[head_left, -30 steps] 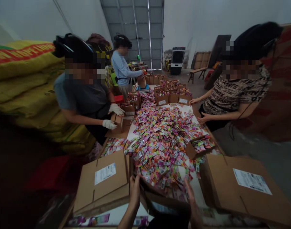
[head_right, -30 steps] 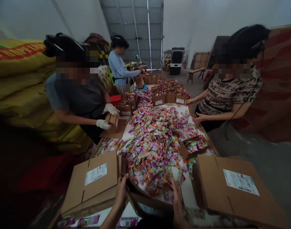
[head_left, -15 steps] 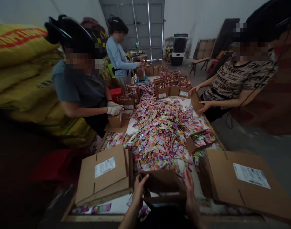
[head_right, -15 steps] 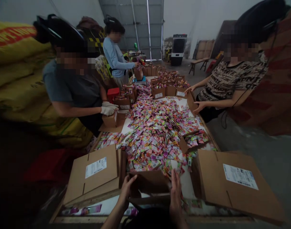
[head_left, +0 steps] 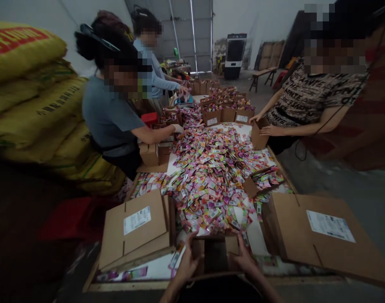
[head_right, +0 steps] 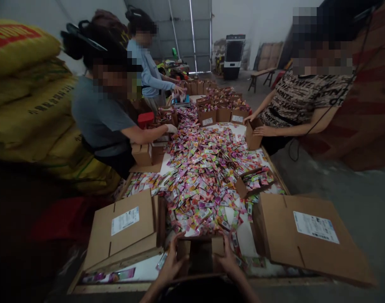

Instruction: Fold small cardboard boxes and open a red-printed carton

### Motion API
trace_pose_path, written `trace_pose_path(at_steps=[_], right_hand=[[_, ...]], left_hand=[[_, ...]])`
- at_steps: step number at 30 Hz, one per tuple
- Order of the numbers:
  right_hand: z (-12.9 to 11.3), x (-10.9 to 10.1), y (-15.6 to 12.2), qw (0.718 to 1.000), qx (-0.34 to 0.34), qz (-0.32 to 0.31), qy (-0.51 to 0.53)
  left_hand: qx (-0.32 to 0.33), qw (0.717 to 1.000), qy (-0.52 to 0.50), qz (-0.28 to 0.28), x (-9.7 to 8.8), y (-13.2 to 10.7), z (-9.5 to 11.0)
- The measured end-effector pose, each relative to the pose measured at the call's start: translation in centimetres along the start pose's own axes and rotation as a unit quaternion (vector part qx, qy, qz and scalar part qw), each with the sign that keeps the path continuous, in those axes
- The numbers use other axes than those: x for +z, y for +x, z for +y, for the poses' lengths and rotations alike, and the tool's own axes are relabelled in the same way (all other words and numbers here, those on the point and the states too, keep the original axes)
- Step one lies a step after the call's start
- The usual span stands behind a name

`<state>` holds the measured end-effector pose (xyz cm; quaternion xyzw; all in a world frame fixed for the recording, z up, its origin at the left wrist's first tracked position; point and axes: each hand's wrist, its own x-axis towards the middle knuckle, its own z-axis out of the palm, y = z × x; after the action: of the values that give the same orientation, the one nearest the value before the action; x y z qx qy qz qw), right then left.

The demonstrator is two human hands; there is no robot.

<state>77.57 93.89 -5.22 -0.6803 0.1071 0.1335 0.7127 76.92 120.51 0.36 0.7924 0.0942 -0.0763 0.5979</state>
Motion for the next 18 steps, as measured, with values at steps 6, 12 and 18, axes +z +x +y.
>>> trace_pose_path(at_steps=[6,12,18], right_hand=[[-1.5,-1.1,-0.7,0.989,-0.093,0.024,-0.108],[-3.1,-2.7,-1.6,0.988,-0.022,-0.073,-0.132],[-1.1,-1.5,-1.2,0.997,-0.025,-0.006,-0.076]], left_hand=[[0.036,0.991,0.113,-0.066,-2.7,-2.7,-0.6],[-0.002,0.989,0.084,-0.120,-3.7,-2.7,1.6],[-0.053,0.998,0.017,0.010,0.0,-0.5,0.9]])
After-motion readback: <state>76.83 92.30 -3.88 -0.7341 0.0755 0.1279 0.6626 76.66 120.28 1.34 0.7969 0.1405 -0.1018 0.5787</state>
